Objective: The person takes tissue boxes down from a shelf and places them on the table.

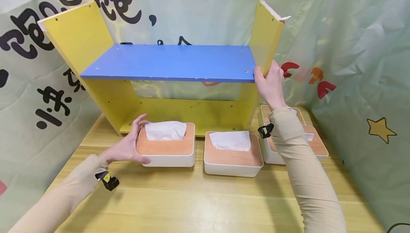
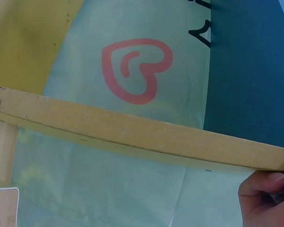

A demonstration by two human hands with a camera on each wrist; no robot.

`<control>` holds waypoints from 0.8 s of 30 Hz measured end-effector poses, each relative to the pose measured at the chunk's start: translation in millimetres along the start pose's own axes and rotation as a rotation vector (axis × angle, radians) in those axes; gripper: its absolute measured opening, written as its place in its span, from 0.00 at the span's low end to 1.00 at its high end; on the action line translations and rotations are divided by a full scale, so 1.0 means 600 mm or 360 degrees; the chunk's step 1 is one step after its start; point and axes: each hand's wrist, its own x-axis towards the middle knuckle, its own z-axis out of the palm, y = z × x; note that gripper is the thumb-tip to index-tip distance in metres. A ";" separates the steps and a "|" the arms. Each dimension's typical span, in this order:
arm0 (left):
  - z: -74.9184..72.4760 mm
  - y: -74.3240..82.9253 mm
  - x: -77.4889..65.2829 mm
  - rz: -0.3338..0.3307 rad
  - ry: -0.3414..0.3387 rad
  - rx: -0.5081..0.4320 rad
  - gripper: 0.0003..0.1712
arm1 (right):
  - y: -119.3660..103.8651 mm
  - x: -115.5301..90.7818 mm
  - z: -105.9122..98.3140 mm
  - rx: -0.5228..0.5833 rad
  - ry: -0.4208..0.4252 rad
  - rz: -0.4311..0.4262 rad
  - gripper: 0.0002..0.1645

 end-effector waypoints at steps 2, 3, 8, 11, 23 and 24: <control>0.006 -0.004 -0.001 -0.0006 -0.0013 -0.0011 0.83 | 0.000 0.000 0.000 0.0001 0.0006 0.0001 0.11; 0.009 -0.005 -0.001 -0.0013 -0.0019 -0.0017 0.83 | 0.000 0.000 0.000 0.0002 0.0008 0.0002 0.11; 0.023 -0.012 -0.001 -0.0046 -0.0035 -0.0044 0.83 | -0.002 -0.002 0.000 0.0006 0.0002 0.0022 0.11; 0.031 -0.016 -0.001 -0.0058 -0.0047 -0.0059 0.82 | -0.002 -0.002 0.000 0.0008 -0.0004 0.0032 0.11; 0.049 -0.030 0.004 -0.0019 -0.0031 -0.0021 0.82 | -0.002 -0.002 0.001 0.0011 -0.0012 0.0033 0.11; 0.049 -0.032 0.004 -0.0013 -0.0026 -0.0017 0.83 | -0.002 -0.001 0.001 0.0009 -0.0012 0.0033 0.11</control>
